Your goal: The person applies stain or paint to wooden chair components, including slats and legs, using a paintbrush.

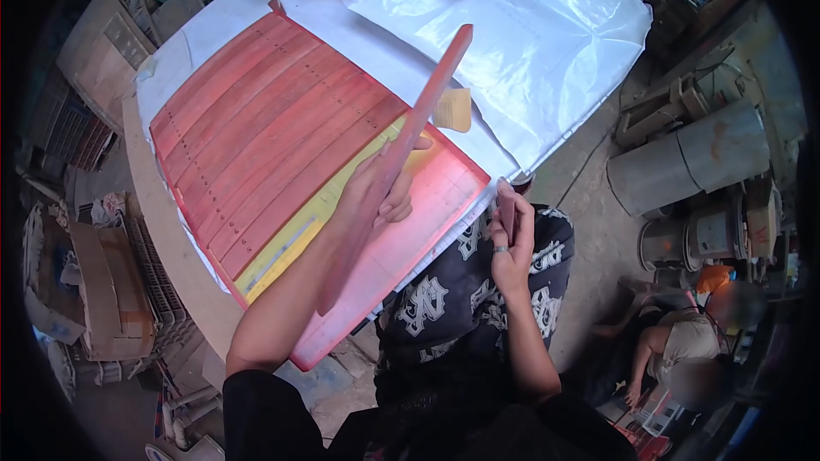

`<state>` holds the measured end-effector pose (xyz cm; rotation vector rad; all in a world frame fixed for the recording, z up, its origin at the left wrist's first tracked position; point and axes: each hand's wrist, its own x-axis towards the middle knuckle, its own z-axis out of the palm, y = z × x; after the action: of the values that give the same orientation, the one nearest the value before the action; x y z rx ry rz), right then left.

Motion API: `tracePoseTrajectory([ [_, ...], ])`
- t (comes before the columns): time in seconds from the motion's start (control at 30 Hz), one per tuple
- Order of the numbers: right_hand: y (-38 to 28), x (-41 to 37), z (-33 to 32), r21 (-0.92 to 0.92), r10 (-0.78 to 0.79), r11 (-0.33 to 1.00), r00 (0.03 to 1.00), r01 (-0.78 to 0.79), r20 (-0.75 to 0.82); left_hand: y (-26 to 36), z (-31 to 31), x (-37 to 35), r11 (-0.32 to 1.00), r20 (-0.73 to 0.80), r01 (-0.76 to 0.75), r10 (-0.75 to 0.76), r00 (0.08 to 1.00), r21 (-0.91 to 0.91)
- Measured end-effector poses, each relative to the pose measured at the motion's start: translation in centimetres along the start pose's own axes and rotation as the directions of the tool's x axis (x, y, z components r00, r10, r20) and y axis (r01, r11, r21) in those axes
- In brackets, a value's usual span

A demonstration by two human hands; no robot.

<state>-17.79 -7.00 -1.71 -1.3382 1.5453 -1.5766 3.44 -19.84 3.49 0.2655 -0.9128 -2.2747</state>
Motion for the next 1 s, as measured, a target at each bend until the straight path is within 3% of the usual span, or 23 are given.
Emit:
tracePoseTrajectory([
  [0.07,-0.4,0.2,0.4,-0.247,-0.171,0.954,0.985,0.17,0.019,-0.6,-1.6,0.1,0.992,0.155,-0.031,0.05,0.987,-0.125],
  [0.1,-1.4,0.0,0.9,-0.128,-0.076,0.989,0.997,0.078,0.018,-0.7,-1.8,0.2,0.985,0.216,-0.033,0.07,0.974,-0.171],
  [0.2,-2.8,0.7,2.8,-0.17,-0.205,0.963,0.977,0.211,0.053,-1.3,-2.9,0.3,0.953,0.293,0.011,0.082,0.952,-0.302],
  [0.23,-3.3,1.0,3.4,-0.143,-0.184,0.968,0.973,0.204,0.142,-1.2,-3.1,0.3,0.944,0.309,0.03,0.078,0.948,-0.33],
  [0.27,-4.5,1.1,2.9,-0.41,-0.125,0.878,0.945,0.247,0.303,-0.9,-3.3,0.2,0.933,0.328,0.05,0.074,0.942,-0.355],
  [0.3,-4.8,1.3,3.6,-0.372,-0.115,0.898,0.941,0.236,0.318,-0.6,-3.3,0.2,0.923,0.346,0.072,0.07,0.936,-0.379],
  [0.4,-4.0,1.5,4.4,-0.361,-0.084,0.903,0.92,0.232,0.382,-0.4,-2.5,-0.4,0.858,0.218,0.019,0.109,0.97,-0.513],
  [0.6,-4.1,1.7,4.4,-0.42,-0.067,0.874,0.918,0.243,0.392,0.0,-2.4,-0.3,0.859,0.066,-0.06,0.108,0.992,-0.509],
  [0.77,-3.3,1.3,5.3,-0.456,-0.132,0.855,0.954,0.247,0.27,-0.4,-2.0,-0.2,0.878,0.048,-0.034,0.064,0.997,-0.478],
  [0.9,-4.2,1.5,6.7,-0.51,-0.129,0.839,0.979,0.192,0.156,-0.3,-1.7,-0.2,0.899,0.046,-0.045,0.073,0.996,-0.435],
  [1.0,-4.5,1.9,7.4,-0.533,-0.071,0.834,0.986,0.143,0.154,-0.4,-1.9,-0.4,0.929,0.038,-0.077,0.097,0.995,-0.363],
])
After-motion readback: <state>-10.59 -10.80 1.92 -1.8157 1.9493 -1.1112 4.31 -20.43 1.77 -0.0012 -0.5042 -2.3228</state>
